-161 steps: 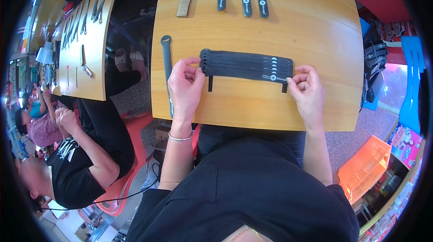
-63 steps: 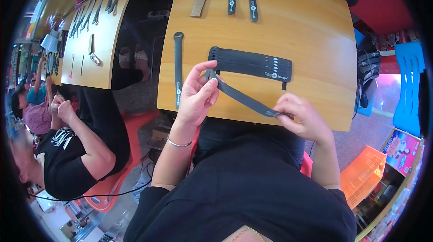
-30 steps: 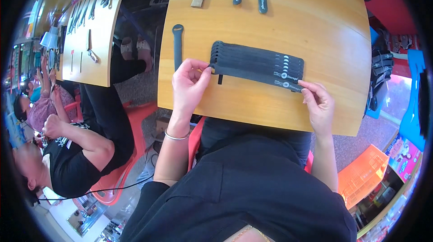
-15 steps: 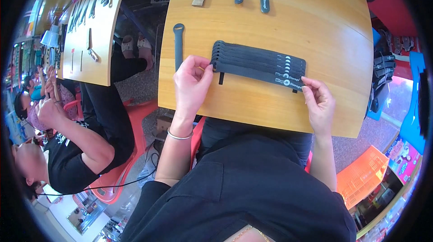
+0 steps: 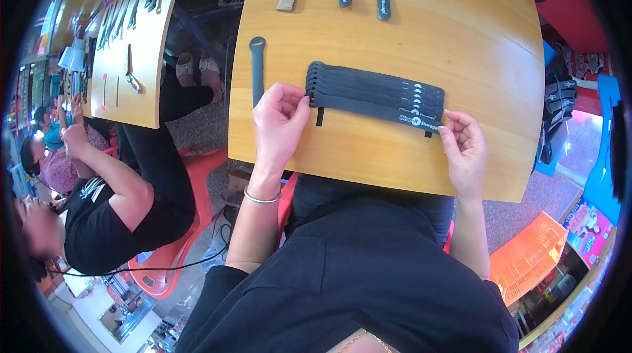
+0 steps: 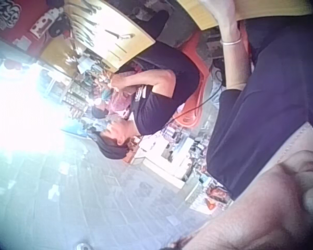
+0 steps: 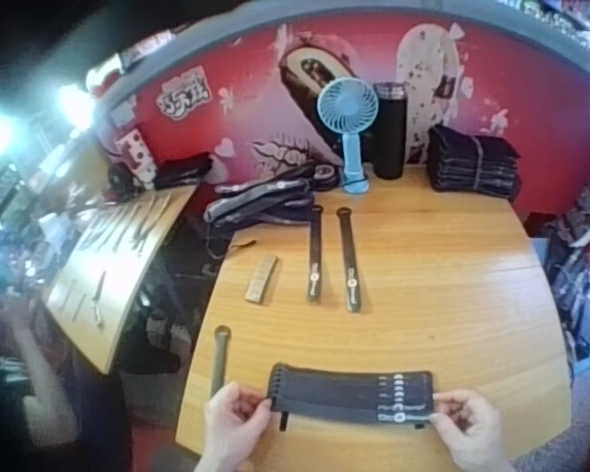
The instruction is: The person stacks straps on a table by hand, placing them one by one horizontally on top of each other between alignment marks and pressing them flat.
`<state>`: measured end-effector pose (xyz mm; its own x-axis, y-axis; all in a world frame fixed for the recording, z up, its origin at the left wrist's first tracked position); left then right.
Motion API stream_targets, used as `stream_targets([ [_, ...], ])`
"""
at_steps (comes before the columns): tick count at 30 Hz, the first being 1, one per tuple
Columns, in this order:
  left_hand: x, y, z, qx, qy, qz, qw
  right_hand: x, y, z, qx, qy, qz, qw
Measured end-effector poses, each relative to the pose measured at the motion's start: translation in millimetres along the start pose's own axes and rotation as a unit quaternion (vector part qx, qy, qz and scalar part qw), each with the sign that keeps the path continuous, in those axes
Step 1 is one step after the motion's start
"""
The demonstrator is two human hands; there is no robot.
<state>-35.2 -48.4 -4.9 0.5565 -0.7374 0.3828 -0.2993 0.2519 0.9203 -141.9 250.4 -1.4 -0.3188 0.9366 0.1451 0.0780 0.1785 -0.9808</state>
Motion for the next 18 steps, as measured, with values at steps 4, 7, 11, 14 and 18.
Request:
stream_targets([
  [4, 1.2, -0.9, 0.9, 0.009, 0.007, -0.006, 1.000, -0.3, 0.7, 0.1, -0.002, -0.001, -0.005, 1.000],
  [7, 1.5, -1.0, 1.9, 0.009, 0.006, -0.006, 1.000, -0.7, 1.3, 0.3, 0.003, 0.000, -0.009, 1.000],
  [11, 2.3, -0.4, 2.4, 0.011, 0.007, 0.004, 1.000, -1.4, 1.7, 1.1, 0.003, 0.003, -0.003, 1.000],
  [14, 1.7, -1.4, 1.4, 0.018, 0.008, 0.005, 1.000, -0.1, 0.6, 0.3, 0.002, 0.005, -0.005, 1.000],
  [18, 0.8, -2.3, 1.4, 0.016, 0.006, 0.010, 1.000, 0.6, 0.0, 0.8, 0.003, 0.011, -0.009, 1.000],
])
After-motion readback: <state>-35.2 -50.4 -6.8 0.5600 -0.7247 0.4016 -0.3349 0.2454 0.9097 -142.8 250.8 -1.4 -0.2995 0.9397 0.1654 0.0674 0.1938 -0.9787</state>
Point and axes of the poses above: each hand's wrist, its own z-axis towards the middle knuckle, its own x-axis out of the back of the hand, y = z × x, the point moved 8 cm from there along z, towards the middle knuckle, and after that the axes turned 1 degree about y, right-handed, at the moved point
